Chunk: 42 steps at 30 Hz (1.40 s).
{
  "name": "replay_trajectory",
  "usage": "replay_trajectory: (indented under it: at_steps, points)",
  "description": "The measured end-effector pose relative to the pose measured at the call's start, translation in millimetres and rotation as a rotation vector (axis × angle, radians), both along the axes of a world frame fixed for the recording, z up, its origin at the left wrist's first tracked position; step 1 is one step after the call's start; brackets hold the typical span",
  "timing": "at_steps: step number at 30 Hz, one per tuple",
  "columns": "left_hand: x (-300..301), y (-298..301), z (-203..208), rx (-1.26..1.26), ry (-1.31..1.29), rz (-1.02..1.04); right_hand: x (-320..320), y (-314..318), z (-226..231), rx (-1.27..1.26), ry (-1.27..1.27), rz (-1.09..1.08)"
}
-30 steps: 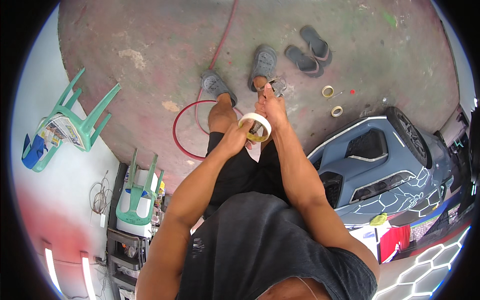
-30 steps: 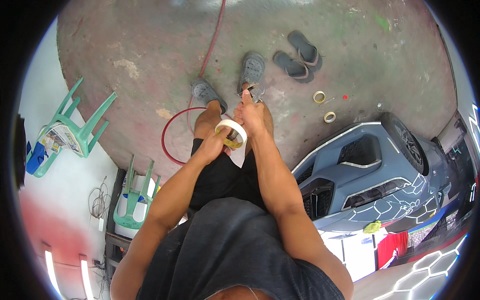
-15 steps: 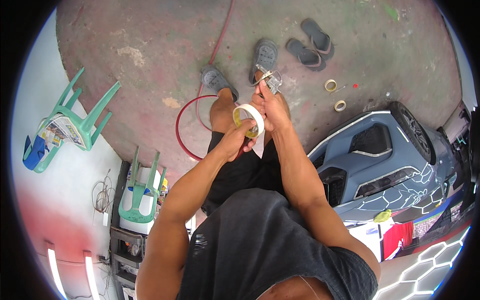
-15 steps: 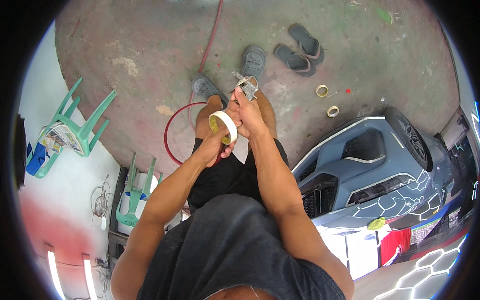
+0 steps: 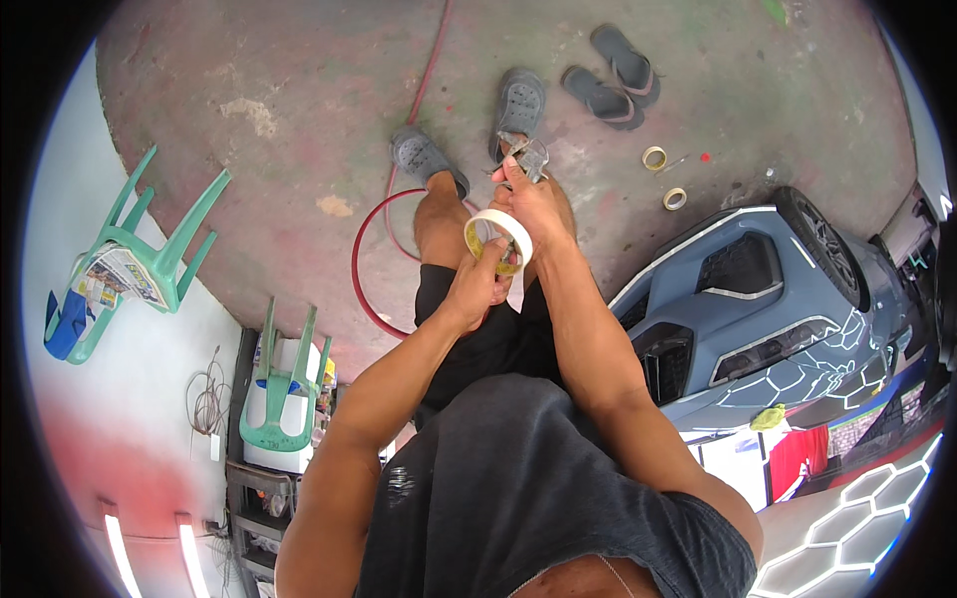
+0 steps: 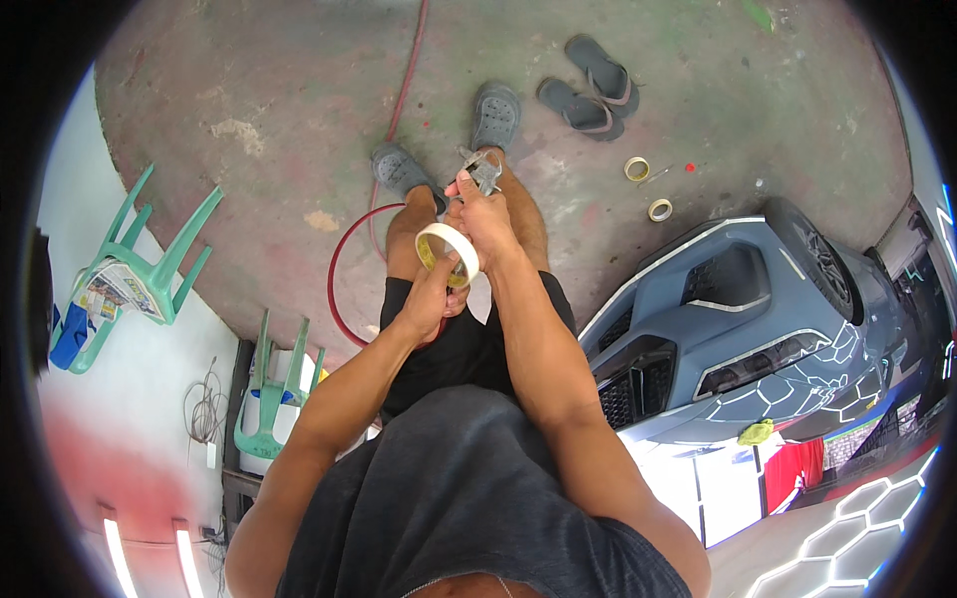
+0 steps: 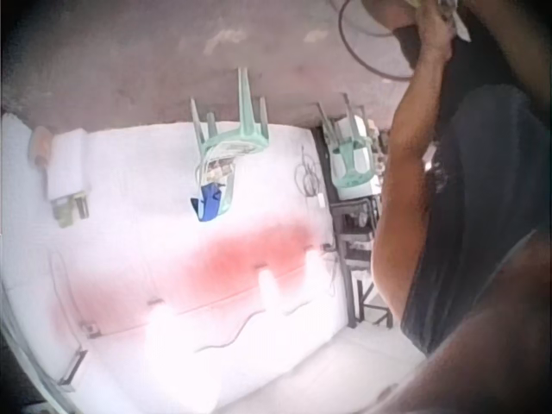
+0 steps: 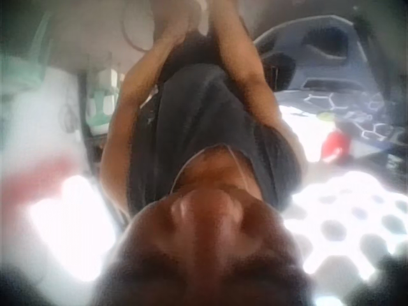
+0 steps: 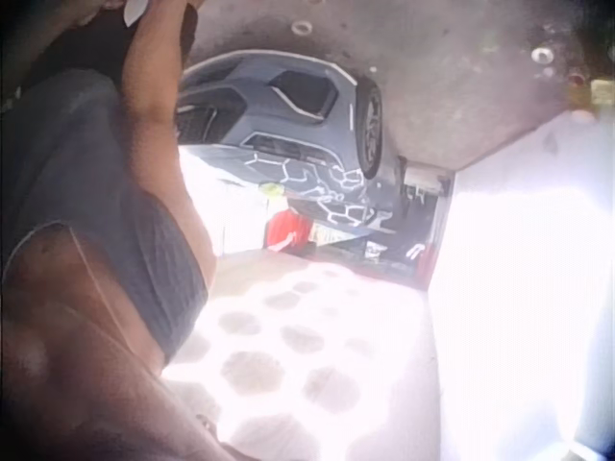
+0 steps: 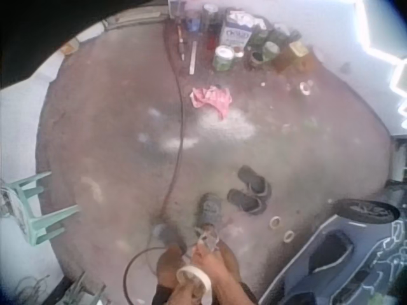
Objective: The person kneels in front of a car and applies strips of masking tape along the lower edge of the front bumper. They repeatedly tear tape from a roll and press it onto the bumper surface.
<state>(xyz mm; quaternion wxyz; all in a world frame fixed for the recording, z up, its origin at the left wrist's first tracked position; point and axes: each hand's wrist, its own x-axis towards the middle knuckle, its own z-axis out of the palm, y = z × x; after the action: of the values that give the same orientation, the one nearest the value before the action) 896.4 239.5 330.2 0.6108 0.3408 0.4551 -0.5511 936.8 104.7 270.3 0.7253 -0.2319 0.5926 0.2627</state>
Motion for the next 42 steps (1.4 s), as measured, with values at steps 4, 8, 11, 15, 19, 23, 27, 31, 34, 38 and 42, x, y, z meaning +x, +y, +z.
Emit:
replay_trajectory:
  at_steps: [4, 8, 11, 15, 19, 23, 27, 31, 34, 38, 42]
  points:
    - [-2, -4, 9, 0.094, -0.009, -0.095, -6, 9, -14, -0.227, 0.087, 0.170]
    - [3, -6, 1, 0.134, -0.204, -0.269, 5, 5, -13, -0.245, 0.223, 0.213]
    - [26, 0, 3, 0.006, 0.037, -0.075, 11, -19, 0, 0.061, 0.027, 0.167]
    - [57, 18, 24, -0.287, 0.222, 0.162, 9, -47, 31, 0.384, -0.354, 0.092]
    - [68, 14, 51, -0.424, 0.246, 0.248, 11, -60, 56, 0.373, -0.499, 0.157]
    - [68, 12, 70, -0.388, 0.284, 0.256, 16, -63, 77, 0.241, -0.553, 0.239]
    - [53, -2, 111, -0.236, 0.255, 0.296, 14, -67, 120, 0.227, -0.480, 0.224]
    - [41, -6, 154, -0.270, 0.247, 0.292, -8, -67, 162, 0.214, -0.394, 0.218]
    - [43, -5, 179, -0.331, 0.226, 0.244, -16, -68, 184, 0.282, -0.428, 0.187]
    - [49, 15, 205, -0.484, 0.171, 0.178, -8, -72, 228, 0.336, -0.493, 0.181]
    - [54, 7, 247, -0.159, -0.132, -0.184, 0, -72, 270, 0.226, -0.435, 0.266]
